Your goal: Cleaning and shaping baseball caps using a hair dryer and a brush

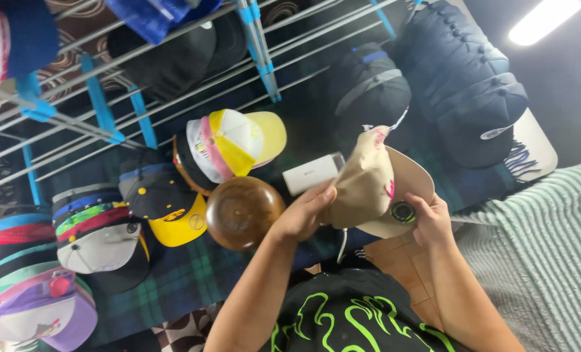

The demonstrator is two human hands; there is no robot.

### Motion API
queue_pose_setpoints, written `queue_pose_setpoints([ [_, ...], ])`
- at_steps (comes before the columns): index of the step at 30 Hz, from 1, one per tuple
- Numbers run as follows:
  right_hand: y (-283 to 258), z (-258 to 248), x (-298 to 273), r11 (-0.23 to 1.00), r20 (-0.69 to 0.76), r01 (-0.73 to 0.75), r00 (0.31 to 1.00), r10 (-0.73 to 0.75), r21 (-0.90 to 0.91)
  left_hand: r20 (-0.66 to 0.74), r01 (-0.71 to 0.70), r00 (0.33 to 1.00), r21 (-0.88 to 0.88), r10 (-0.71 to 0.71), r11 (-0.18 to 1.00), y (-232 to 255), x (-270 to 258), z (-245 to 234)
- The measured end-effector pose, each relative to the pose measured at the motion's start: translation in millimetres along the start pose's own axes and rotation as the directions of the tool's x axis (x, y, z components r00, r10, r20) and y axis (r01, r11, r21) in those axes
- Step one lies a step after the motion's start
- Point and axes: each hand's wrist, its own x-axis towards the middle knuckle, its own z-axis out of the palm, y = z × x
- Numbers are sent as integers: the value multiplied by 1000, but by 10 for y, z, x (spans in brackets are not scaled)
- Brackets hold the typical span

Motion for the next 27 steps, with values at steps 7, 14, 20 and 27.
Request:
queue_pose_setpoints([
  [7,-75,-779,653,993,116,-119,986,117,9,152,156,984,-442,-98,883,-1202,1130,104],
  [14,277,-920,1192,950,-44,-312,949,313,33,118,172,974,163,-192,972,-401,1705,561],
  [20,718,-849,1784,941,-44,-305,948,314,147,-161,139,987,840,-3,524,-853,3068,161],
  [27,939,-868,2010,910,-101,-363,931,350,-200,-153,116,977,966,151,232,-1139,3622,-168],
])
